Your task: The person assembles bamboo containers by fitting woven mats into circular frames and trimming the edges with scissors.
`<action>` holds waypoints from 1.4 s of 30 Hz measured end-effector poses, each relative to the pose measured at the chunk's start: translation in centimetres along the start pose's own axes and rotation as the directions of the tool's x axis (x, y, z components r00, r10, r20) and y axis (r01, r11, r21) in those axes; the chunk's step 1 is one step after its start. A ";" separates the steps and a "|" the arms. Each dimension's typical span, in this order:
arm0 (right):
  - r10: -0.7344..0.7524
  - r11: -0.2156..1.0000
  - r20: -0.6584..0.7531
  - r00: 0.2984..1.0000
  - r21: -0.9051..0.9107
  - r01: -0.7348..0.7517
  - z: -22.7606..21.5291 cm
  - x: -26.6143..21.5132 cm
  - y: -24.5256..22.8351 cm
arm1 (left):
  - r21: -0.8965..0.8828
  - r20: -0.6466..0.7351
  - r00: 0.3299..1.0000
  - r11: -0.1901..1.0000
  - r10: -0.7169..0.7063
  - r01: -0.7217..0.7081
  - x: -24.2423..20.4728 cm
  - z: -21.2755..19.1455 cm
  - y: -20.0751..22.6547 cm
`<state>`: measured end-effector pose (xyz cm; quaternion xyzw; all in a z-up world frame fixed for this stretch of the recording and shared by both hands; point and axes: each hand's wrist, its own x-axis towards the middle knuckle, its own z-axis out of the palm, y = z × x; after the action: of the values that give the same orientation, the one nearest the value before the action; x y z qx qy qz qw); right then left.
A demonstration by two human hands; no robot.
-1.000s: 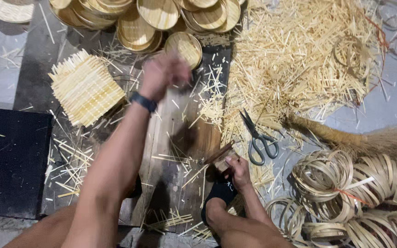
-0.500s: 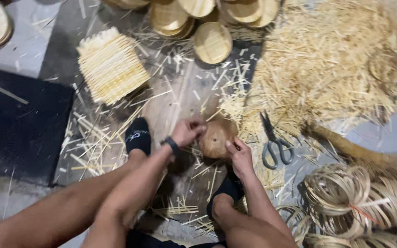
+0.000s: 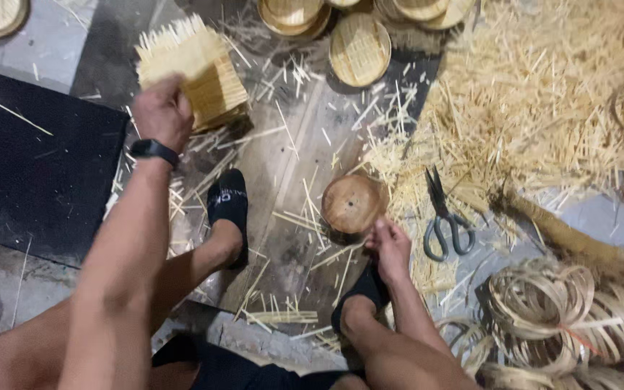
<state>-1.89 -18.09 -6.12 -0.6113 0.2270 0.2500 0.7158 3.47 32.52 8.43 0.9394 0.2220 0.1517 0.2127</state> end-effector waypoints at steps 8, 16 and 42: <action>-0.073 0.907 0.155 0.985 0.421 0.001 0.8 -1.1 -5.3 | -0.412 0.130 0.662 0.648 0.738 -0.641 -18.9 9.6 15.6; -0.169 0.967 -0.019 0.986 -0.199 0.161 0.7 0.9 -3.4 | -0.279 0.295 0.899 0.929 0.323 -0.242 -20.6 13.6 14.4; -0.605 0.721 -0.550 0.576 -0.685 0.103 -27.9 -13.0 -10.0 | -0.611 0.454 0.864 0.629 -0.219 0.481 -14.3 13.5 5.0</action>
<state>-6.13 -47.97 5.49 -0.8792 0.2749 -0.1241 0.3687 -1.83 17.10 -3.65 0.7330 0.2878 0.0172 0.6161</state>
